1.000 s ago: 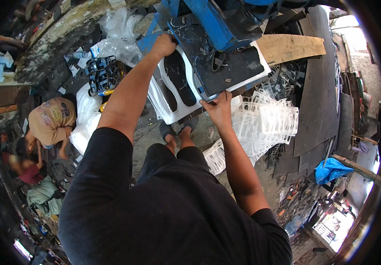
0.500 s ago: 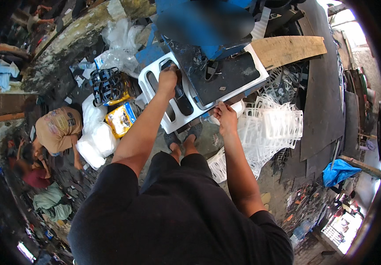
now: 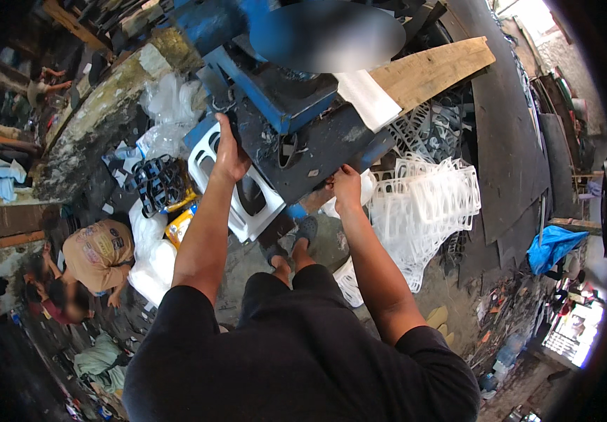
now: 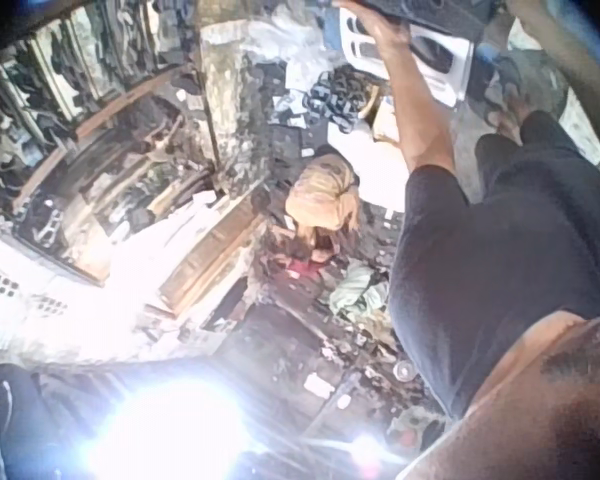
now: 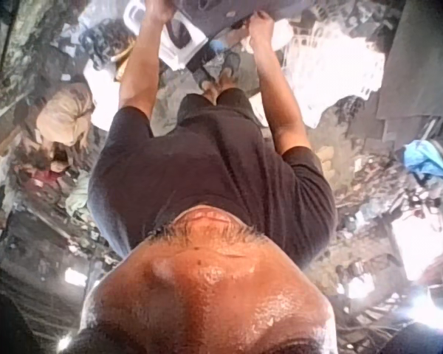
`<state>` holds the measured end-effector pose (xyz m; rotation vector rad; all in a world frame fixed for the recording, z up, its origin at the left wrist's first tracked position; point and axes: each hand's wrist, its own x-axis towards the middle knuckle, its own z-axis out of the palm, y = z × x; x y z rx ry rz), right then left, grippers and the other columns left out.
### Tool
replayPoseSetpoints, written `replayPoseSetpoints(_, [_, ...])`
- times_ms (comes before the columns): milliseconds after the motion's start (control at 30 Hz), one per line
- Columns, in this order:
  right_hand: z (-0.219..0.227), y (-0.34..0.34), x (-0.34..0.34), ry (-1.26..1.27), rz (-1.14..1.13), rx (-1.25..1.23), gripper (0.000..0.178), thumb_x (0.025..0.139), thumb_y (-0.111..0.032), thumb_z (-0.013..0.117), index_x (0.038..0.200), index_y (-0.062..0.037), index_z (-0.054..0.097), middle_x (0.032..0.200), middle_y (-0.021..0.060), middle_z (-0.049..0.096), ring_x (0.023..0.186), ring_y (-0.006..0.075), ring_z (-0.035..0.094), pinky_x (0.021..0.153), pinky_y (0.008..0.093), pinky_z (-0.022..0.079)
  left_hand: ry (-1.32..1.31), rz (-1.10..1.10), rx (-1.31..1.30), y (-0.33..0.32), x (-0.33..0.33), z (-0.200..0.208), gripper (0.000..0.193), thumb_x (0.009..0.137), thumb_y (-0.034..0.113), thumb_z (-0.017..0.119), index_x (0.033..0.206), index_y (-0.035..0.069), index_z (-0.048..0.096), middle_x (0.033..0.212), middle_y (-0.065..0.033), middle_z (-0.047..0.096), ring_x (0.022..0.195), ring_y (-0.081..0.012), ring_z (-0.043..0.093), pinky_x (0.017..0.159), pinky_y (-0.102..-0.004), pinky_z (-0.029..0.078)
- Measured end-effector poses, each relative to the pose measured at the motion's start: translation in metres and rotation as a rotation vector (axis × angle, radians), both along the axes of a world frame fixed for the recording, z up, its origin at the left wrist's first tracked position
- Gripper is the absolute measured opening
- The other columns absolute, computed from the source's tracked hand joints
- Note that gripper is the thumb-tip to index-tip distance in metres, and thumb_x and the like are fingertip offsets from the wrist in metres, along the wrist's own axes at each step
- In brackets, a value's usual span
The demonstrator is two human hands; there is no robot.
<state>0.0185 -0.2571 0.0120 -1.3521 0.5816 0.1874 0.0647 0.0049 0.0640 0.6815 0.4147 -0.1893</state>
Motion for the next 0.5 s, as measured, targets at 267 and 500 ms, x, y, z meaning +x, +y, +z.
replayPoseSetpoints(267, [0.029,-0.01,0.015,0.085,0.216,-0.119,0.019,0.091,0.002,0.044,0.098,0.0029,0.062,0.081,0.0093,0.065,0.063,0.0171,0.06,0.051,0.0289,0.049,0.02,0.21,-0.045,-0.007,-0.007,0.003,0.07,0.092,0.068,0.045,0.132,0.011,0.054,0.128,-0.0082,0.06,0.116,-0.0262,0.058,0.102,-0.0421,0.044])
replayPoseSetpoints(500, [0.233,-0.108,0.064,-0.41,0.619,-1.282,0.049,0.085,-0.036,0.07,0.118,-0.0011,0.062,0.094,0.0222,0.069,0.099,0.041,0.064,0.088,0.0461,0.05,-0.756,0.983,0.709,-0.078,-0.019,0.231,0.029,0.101,0.023,0.052,0.115,-0.002,0.057,0.115,-0.0102,0.056,0.11,-0.0237,0.057,0.097,-0.0392,0.048])
